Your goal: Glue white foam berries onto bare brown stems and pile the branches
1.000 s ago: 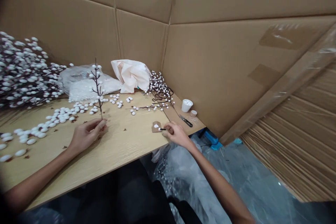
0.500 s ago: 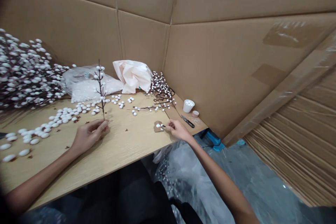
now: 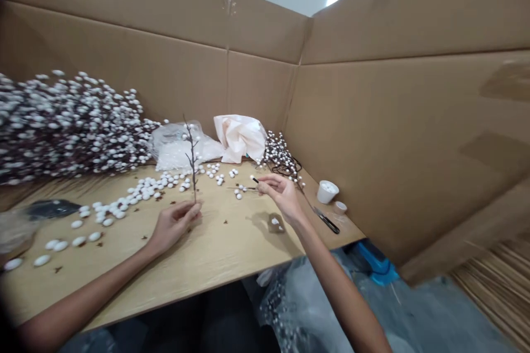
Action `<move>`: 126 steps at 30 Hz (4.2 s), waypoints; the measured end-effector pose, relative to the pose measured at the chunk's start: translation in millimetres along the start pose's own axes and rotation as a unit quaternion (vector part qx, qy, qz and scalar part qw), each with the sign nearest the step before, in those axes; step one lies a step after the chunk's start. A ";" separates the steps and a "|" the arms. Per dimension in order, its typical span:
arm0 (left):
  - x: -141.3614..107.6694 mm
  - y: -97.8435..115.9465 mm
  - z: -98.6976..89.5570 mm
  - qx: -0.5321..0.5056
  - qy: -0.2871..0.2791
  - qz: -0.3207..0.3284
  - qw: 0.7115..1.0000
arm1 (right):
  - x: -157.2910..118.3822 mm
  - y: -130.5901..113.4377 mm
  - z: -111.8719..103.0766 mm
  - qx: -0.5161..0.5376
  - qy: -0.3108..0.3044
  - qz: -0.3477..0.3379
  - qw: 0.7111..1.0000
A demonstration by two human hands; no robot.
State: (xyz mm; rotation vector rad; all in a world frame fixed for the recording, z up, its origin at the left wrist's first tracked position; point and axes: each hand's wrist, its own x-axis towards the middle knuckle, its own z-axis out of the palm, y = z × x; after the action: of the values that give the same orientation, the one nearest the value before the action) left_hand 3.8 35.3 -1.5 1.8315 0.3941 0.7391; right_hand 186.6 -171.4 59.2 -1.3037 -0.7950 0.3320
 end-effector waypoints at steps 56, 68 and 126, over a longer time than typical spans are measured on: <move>-7.3 -1.0 3.2 -0.071 -0.014 -0.047 0.996 | 29.6 36.6 110.2 -0.237 0.008 -0.370 0.898; -6.3 4.9 2.7 -0.047 -0.011 -0.037 0.998 | 31.1 35.8 107.9 -0.096 0.010 -0.255 0.962; -11.8 7.5 6.8 0.005 -0.111 -0.032 0.993 | 48.7 25.6 86.4 -0.121 0.118 -0.309 0.936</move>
State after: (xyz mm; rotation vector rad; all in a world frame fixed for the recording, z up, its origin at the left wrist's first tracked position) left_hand -1.3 20.7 0.3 1.8794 0.3096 0.4834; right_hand 166.8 -70.9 55.9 -1.2181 -1.0131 -0.4313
